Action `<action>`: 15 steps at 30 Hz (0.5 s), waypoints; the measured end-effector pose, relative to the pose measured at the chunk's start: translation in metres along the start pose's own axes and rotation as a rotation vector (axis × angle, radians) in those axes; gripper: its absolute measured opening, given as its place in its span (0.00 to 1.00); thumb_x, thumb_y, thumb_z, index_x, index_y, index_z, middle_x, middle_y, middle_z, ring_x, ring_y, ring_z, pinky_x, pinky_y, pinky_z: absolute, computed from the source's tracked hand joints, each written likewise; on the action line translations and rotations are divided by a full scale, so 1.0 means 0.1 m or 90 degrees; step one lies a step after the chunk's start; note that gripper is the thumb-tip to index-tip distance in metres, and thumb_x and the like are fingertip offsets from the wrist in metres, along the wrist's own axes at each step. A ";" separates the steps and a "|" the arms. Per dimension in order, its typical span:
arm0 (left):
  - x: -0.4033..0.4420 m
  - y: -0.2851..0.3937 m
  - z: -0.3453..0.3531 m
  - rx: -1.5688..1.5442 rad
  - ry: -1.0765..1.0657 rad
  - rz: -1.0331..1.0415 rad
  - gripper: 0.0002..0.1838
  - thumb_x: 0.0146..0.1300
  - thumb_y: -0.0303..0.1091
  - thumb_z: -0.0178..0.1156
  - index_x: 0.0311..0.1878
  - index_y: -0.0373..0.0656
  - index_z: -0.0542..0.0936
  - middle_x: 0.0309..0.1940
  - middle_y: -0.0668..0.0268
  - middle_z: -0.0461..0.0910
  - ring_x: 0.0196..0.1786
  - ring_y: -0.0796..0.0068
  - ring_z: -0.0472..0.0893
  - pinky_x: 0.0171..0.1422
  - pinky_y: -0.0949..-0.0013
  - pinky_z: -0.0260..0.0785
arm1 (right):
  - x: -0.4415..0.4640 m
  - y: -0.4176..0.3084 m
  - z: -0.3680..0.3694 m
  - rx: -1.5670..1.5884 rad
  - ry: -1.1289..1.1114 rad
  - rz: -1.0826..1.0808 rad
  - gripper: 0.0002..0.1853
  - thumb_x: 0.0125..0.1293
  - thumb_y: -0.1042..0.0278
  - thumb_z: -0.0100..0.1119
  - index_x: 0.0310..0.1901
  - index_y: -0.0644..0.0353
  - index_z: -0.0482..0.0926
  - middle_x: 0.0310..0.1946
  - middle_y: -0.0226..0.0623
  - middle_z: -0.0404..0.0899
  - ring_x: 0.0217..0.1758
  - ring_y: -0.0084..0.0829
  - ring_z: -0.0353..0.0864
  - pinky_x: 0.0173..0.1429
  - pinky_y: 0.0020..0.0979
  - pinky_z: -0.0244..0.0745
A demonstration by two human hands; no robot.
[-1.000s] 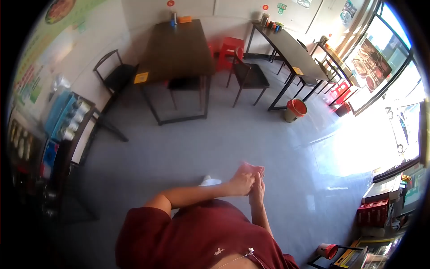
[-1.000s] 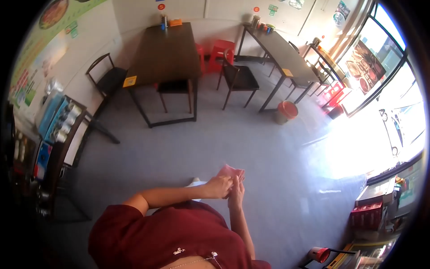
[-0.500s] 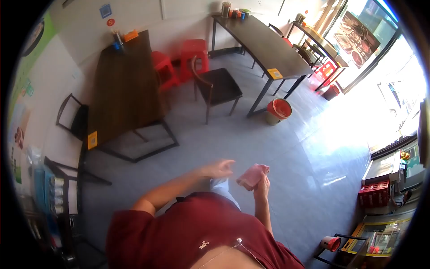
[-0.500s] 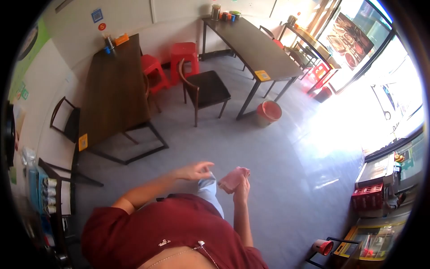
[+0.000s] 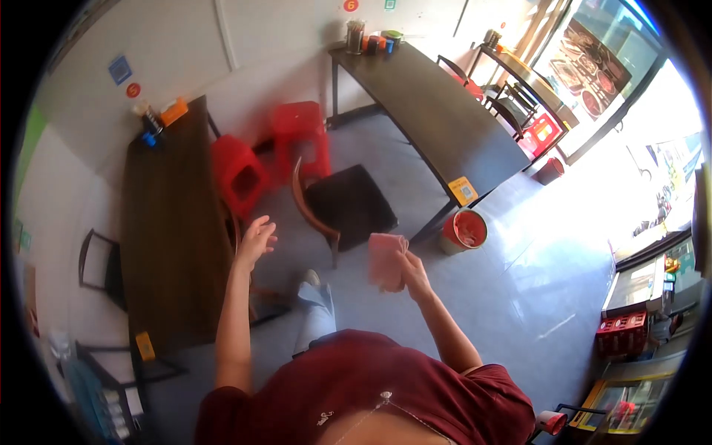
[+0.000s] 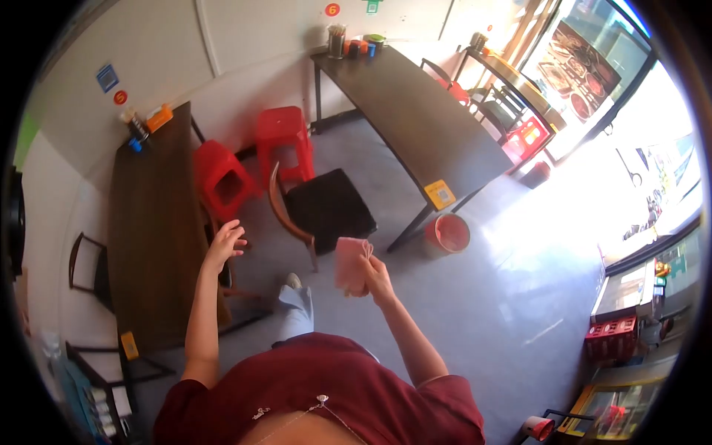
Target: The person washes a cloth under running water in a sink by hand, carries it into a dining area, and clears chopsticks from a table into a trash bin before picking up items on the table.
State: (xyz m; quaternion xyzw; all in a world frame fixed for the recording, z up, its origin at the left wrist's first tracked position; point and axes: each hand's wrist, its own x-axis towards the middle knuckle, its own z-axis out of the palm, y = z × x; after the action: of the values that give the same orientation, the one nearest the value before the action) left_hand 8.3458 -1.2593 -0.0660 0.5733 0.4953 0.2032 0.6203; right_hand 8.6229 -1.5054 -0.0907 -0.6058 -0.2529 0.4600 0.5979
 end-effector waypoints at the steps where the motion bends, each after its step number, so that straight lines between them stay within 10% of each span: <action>1: 0.34 0.01 -0.03 -0.013 -0.017 -0.022 0.30 0.60 0.44 0.54 0.63 0.42 0.60 0.54 0.58 0.67 0.43 0.73 0.75 0.39 0.70 0.71 | 0.21 0.03 0.03 -0.001 0.020 0.010 0.17 0.67 0.58 0.45 0.43 0.65 0.73 0.32 0.30 0.75 0.33 0.19 0.72 0.36 0.22 0.68; 11: 2.99 -1.16 0.30 0.070 -0.101 -0.509 0.63 0.46 0.60 0.63 0.66 0.58 0.21 0.68 0.51 0.43 0.58 0.38 0.64 0.42 0.47 0.74 | 0.61 -0.20 -0.28 -0.012 0.374 0.166 0.15 0.65 0.62 0.46 0.42 0.66 0.75 0.32 0.32 0.77 0.35 0.21 0.74 0.39 0.24 0.70; 14: 3.49 -2.04 0.50 0.015 -0.263 -0.448 0.38 0.62 0.47 0.51 0.66 0.42 0.44 0.63 0.52 0.53 0.58 0.46 0.65 0.41 0.45 0.74 | 0.46 -0.25 -0.39 -0.008 0.498 0.189 0.15 0.65 0.62 0.47 0.42 0.66 0.75 0.33 0.31 0.76 0.35 0.21 0.73 0.39 0.24 0.69; 15: 3.33 -1.80 0.69 0.106 -0.073 -0.405 0.35 0.63 0.41 0.49 0.65 0.38 0.43 0.61 0.49 0.55 0.55 0.45 0.69 0.41 0.43 0.74 | 0.42 -0.08 -0.48 0.013 0.525 0.191 0.15 0.65 0.62 0.47 0.42 0.66 0.75 0.33 0.31 0.76 0.35 0.20 0.72 0.39 0.24 0.69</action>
State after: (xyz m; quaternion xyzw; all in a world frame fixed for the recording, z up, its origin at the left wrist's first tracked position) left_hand 8.4898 -1.0681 -0.3672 0.4492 0.6288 -0.0742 0.6303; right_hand 8.6851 -1.4923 -0.1007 -0.7631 0.1023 0.2636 0.5812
